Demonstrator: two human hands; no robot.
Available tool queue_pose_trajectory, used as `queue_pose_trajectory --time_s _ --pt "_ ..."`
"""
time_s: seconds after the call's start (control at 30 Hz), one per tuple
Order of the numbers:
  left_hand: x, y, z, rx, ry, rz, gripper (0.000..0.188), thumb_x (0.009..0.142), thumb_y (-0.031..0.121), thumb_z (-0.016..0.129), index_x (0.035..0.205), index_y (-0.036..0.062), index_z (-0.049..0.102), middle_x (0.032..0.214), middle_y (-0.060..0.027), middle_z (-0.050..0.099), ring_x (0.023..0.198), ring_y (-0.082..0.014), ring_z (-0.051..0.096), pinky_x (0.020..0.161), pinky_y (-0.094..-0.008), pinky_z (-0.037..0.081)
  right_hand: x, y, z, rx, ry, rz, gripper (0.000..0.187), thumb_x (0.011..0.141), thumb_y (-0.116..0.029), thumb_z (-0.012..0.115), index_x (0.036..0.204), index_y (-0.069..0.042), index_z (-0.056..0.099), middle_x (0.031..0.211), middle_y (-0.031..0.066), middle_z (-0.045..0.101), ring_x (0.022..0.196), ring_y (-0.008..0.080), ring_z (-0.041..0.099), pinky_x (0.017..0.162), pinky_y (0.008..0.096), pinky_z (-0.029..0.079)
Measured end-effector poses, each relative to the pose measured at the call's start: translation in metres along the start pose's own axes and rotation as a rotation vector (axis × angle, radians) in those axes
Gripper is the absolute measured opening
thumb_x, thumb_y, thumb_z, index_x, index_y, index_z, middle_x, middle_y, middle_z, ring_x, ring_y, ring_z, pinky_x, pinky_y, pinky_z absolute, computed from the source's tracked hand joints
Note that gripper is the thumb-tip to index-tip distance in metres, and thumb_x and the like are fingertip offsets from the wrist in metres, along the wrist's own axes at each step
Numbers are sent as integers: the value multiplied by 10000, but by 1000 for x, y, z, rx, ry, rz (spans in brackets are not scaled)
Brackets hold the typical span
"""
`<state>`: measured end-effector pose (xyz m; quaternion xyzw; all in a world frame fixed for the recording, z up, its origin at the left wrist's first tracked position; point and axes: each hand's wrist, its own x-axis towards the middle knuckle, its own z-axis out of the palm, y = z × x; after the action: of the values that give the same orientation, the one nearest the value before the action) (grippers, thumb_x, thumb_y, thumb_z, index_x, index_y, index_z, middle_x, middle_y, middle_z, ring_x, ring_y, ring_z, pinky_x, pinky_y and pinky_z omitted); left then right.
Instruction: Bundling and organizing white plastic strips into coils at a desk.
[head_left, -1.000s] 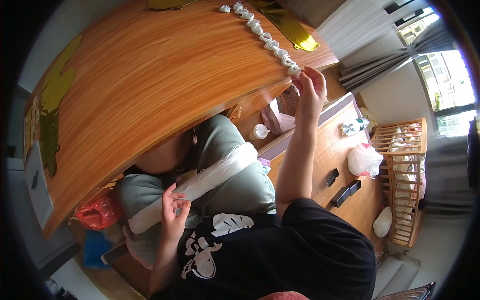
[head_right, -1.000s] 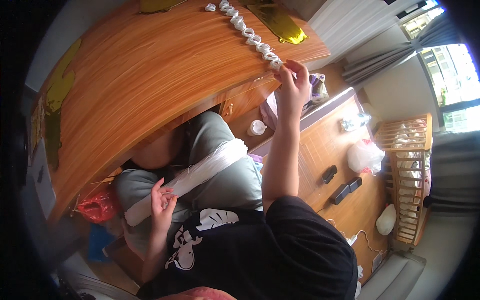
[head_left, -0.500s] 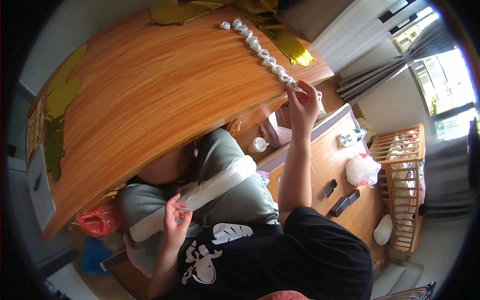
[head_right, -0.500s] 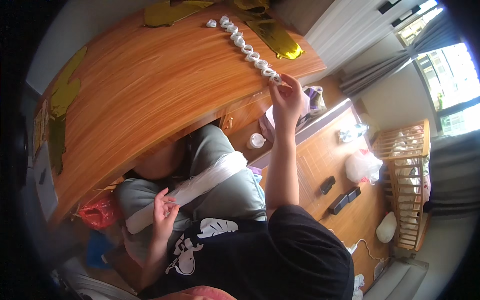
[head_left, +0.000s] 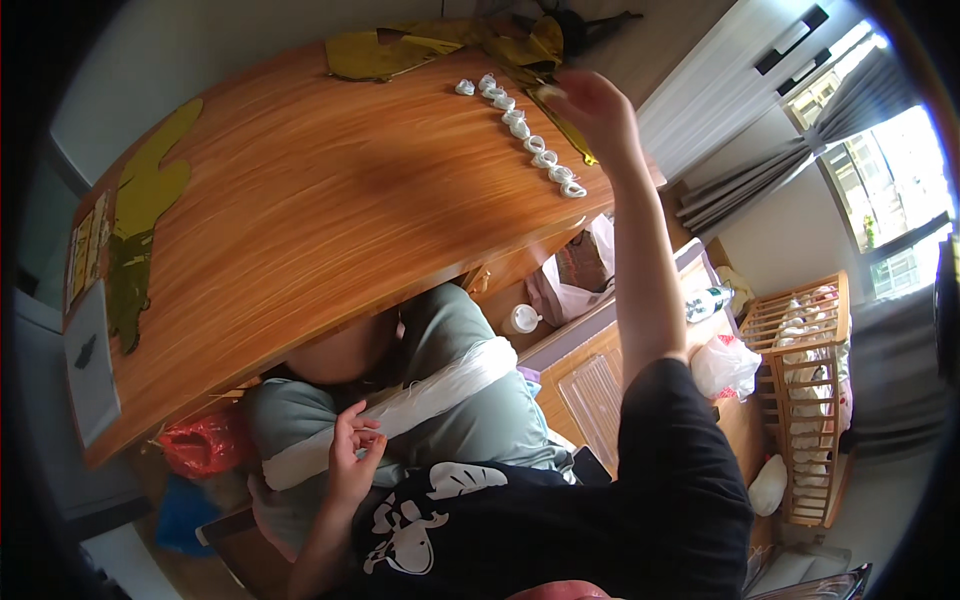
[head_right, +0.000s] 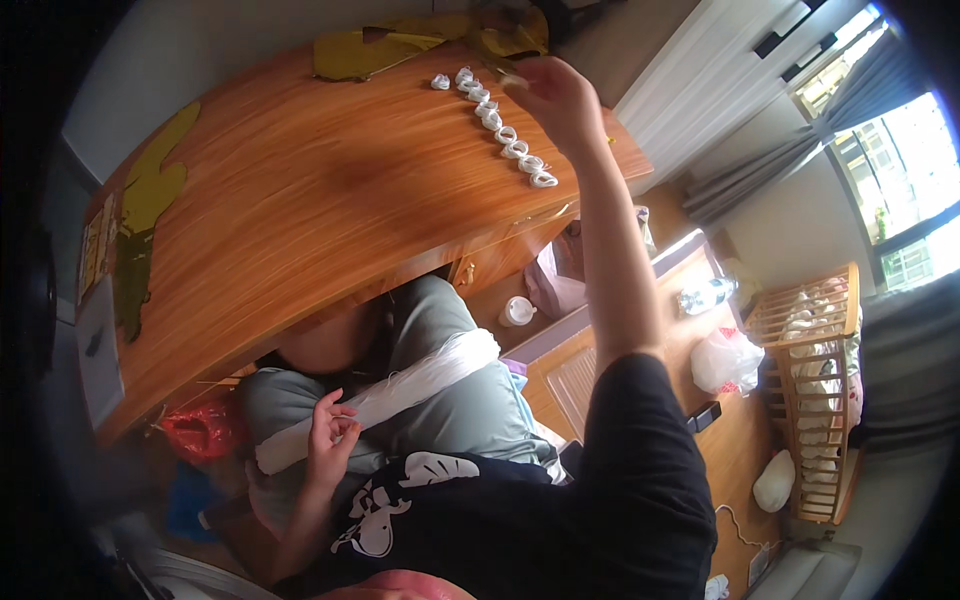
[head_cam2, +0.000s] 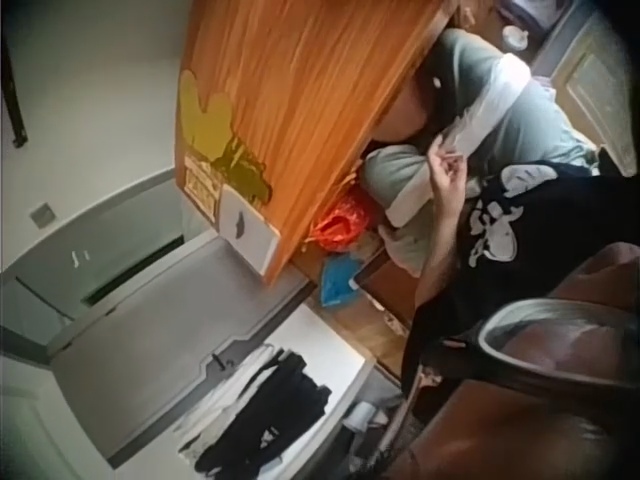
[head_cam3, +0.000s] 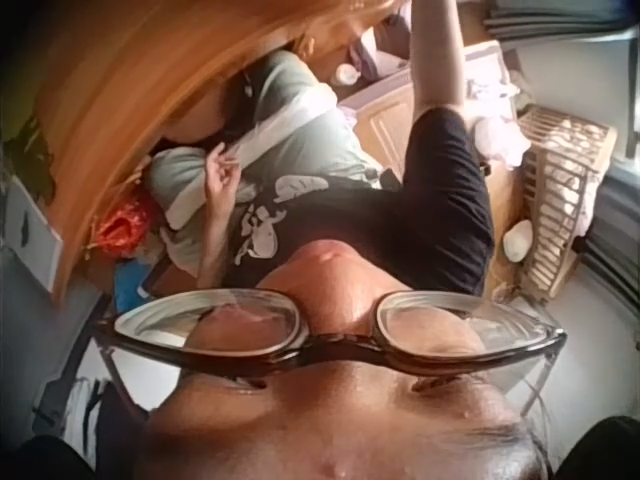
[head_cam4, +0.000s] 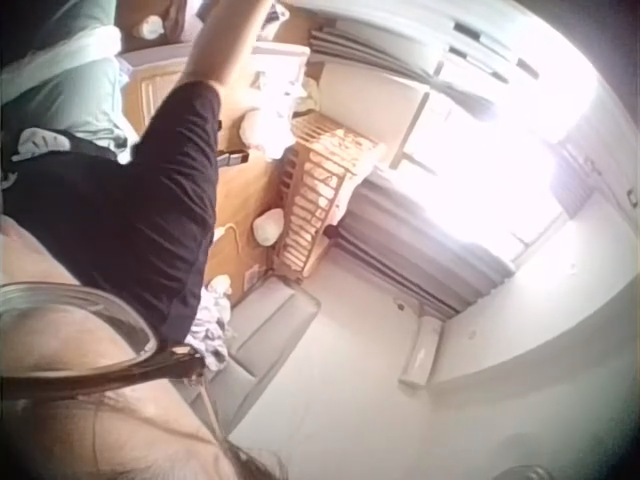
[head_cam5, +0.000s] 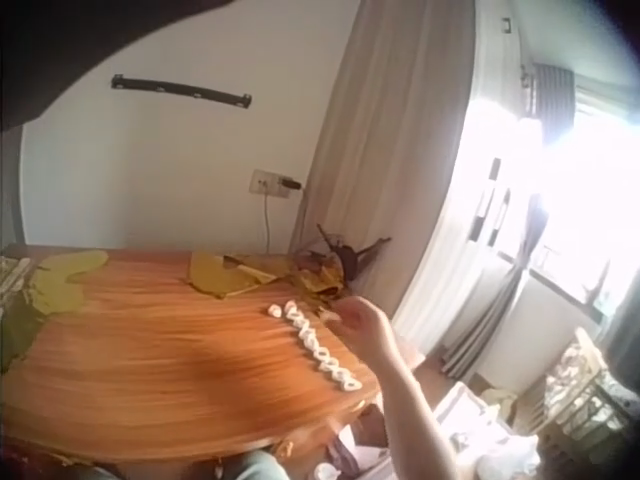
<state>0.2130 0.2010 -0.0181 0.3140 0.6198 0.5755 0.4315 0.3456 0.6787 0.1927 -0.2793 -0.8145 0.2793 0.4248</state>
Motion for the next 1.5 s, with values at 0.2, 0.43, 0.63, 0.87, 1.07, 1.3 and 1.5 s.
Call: queue_pose_trajectory --time_s 0.2,0.43,0.63,0.87,1.07,1.3,1.5 --pt "-3 3 4 -43 -10 16 584 841 -18 607 1358 28 341 1063 -76 507 858 -101 532 790 -244 450 104 74 49 -247 -185 -50 406 775 -265 785 1073 -23 651 933 68 685 837 133 634 737 262 508" --pt "-30 2 -4 -43 -7 -2 608 839 -8 629 1367 44 332 1078 -95 498 881 -117 547 806 -249 449 131 100 95 -358 -180 -7 359 781 -276 742 1068 -75 664 958 100 689 790 196 661 682 320 524" --pt "-32 -4 -12 -33 24 3 609 836 -16 630 1367 48 340 1075 -92 503 870 -112 538 782 -248 443 132 112 99 -455 -206 -7 365 766 -317 725 1024 -61 690 985 145 683 943 281 650 816 373 510" --pt "-16 2 -14 -54 13 49 600 839 -15 614 1369 43 339 1065 -92 507 870 -127 540 795 -259 444 136 93 98 -413 -351 198 379 883 -373 605 1076 -51 659 917 102 683 773 198 638 676 328 493" --pt "-2 16 -11 62 18 91 489 831 15 631 1286 24 453 1013 -82 579 893 -145 586 797 -274 459 127 91 70 -429 -288 -83 314 916 -315 588 1101 -69 648 851 88 665 758 168 620 668 315 489" --pt "-8 11 -49 563 198 105 290 831 21 626 1118 2 584 1010 -96 623 970 -202 583 880 -324 442 -92 -44 30 -243 9 -590 172 757 23 653 907 -60 633 929 82 635 817 261 618 732 360 476" --pt "19 10 -34 842 11 102 324 844 110 633 1154 28 593 1134 -153 616 1063 -332 572 934 -400 425 -388 3 3 -325 -506 -334 337 671 -91 773 983 -134 652 1144 76 598 974 255 561 808 405 406"
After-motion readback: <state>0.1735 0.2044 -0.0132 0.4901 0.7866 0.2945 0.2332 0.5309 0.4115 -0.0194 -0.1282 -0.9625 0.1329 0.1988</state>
